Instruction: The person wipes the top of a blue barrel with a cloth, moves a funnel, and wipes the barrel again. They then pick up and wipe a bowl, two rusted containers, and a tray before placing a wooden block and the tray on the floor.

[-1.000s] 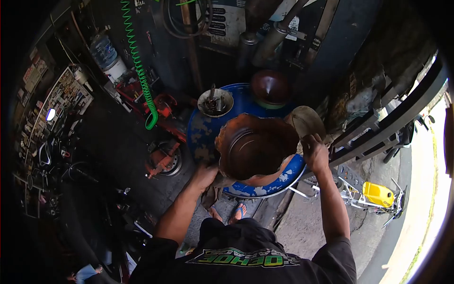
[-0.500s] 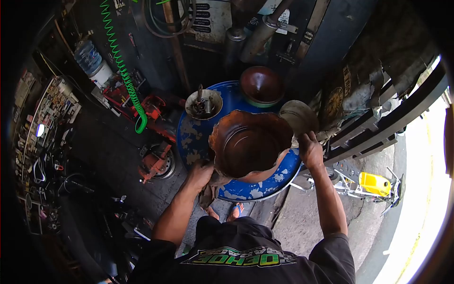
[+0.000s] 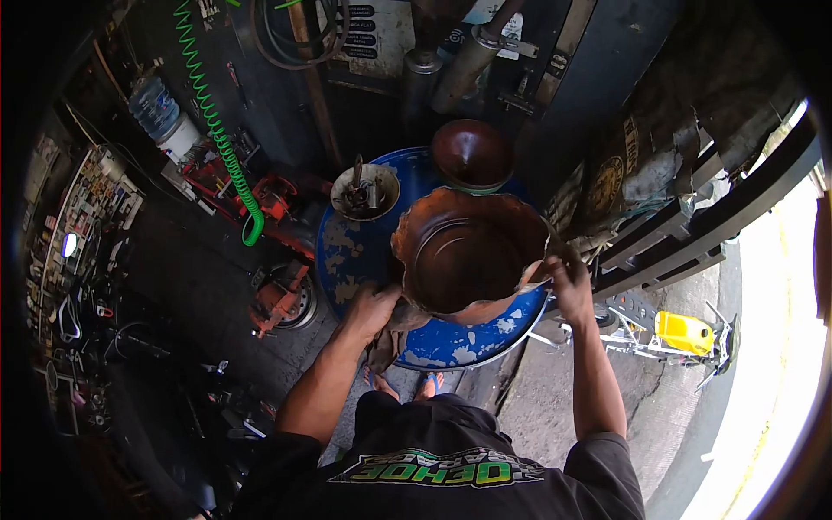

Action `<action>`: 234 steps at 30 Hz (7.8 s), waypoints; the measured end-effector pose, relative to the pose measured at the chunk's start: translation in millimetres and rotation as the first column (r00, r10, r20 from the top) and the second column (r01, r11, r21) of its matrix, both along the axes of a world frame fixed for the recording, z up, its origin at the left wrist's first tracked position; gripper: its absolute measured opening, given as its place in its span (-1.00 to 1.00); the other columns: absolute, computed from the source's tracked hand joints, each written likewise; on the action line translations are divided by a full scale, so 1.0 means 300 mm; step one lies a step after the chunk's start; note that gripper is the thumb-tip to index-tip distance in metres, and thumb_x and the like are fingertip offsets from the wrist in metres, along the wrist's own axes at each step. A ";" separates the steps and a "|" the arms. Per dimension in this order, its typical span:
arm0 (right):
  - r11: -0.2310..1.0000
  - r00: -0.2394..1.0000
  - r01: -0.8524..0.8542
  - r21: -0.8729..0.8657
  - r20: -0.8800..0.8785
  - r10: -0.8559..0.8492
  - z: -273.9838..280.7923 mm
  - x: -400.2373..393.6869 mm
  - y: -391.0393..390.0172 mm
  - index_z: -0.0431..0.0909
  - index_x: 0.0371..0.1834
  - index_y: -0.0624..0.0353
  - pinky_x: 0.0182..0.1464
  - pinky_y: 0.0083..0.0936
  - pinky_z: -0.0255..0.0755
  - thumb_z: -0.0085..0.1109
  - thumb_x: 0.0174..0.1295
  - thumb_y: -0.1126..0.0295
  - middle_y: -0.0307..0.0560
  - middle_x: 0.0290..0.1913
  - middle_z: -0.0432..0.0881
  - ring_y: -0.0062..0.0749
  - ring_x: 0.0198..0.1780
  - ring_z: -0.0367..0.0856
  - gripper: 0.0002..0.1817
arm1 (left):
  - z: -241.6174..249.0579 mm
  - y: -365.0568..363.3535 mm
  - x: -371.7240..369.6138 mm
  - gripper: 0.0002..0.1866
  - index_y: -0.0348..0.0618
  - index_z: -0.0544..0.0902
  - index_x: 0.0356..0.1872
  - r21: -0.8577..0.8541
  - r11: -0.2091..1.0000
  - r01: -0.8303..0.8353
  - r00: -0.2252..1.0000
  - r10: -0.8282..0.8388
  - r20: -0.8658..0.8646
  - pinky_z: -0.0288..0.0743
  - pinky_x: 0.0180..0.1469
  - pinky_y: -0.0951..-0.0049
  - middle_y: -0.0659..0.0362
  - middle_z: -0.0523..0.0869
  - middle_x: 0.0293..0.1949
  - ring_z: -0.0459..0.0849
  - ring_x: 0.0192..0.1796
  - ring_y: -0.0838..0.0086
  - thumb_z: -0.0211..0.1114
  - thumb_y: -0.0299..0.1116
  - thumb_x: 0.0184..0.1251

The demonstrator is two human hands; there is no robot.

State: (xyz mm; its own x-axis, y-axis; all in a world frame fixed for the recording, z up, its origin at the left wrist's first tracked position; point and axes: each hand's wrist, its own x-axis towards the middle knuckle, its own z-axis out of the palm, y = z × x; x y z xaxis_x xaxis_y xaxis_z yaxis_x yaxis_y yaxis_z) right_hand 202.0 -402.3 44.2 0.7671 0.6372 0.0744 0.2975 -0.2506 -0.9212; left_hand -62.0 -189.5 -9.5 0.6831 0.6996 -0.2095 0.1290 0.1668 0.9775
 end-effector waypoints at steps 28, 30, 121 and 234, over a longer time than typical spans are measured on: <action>0.997 0.626 -0.071 0.028 0.779 0.023 0.543 0.346 0.400 0.23 0.33 0.30 0.20 -0.23 0.42 0.44 -0.07 0.19 0.29 0.18 0.45 0.13 0.19 0.48 -0.11 | 0.110 -0.113 0.389 -0.57 -0.49 0.63 -0.53 0.143 0.985 0.092 0.990 -0.076 -0.118 0.39 -0.45 0.34 0.08 0.63 -0.61 0.58 -0.52 0.47 0.20 -0.19 0.21; 0.980 0.493 0.016 -0.198 0.854 0.165 0.556 0.305 0.460 0.15 0.39 0.22 0.22 -0.14 0.41 0.47 -0.13 0.21 0.21 0.26 0.36 0.17 0.26 0.38 -0.02 | 0.079 -0.130 0.469 -0.54 -0.55 0.64 -0.44 0.081 0.990 0.115 0.989 -0.107 -0.103 0.43 -0.39 0.31 -0.02 0.66 -0.54 0.62 -0.47 0.41 0.19 -0.17 0.21; 0.929 0.934 0.319 -0.189 0.226 -0.275 0.114 0.040 -0.120 0.41 -0.64 0.16 -0.63 -0.54 0.04 -0.02 0.36 0.11 -0.33 -0.72 0.34 -0.64 -0.70 0.21 -0.55 | -0.199 -0.205 0.556 -0.47 -0.52 0.59 -0.52 0.375 0.908 0.185 0.964 -0.094 -0.248 0.46 -0.38 0.06 -0.37 0.59 -0.51 0.67 -0.39 -0.15 0.11 -0.08 0.25; 0.554 0.570 0.718 -0.422 -0.101 -0.816 -0.638 -0.148 -0.992 0.38 0.15 0.44 -0.07 -0.45 0.44 0.21 0.24 -0.08 0.12 -0.05 0.58 -0.32 -0.10 0.52 -0.27 | -0.157 -0.511 -0.014 -0.56 -0.27 0.63 -0.49 -0.043 0.979 -0.198 0.980 0.199 0.022 0.22 -0.57 0.63 0.31 0.51 -0.64 0.37 -0.61 0.69 0.12 -0.10 0.45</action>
State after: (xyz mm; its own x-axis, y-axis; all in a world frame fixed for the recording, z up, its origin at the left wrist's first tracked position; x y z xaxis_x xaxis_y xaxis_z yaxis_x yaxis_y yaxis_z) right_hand 157.7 -700.1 -147.2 0.9243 -0.2603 -0.2791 -0.3788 -0.5364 -0.7541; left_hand -66.3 -342.9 -56.5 0.5369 0.8133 -0.2241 0.0638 0.2257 0.9721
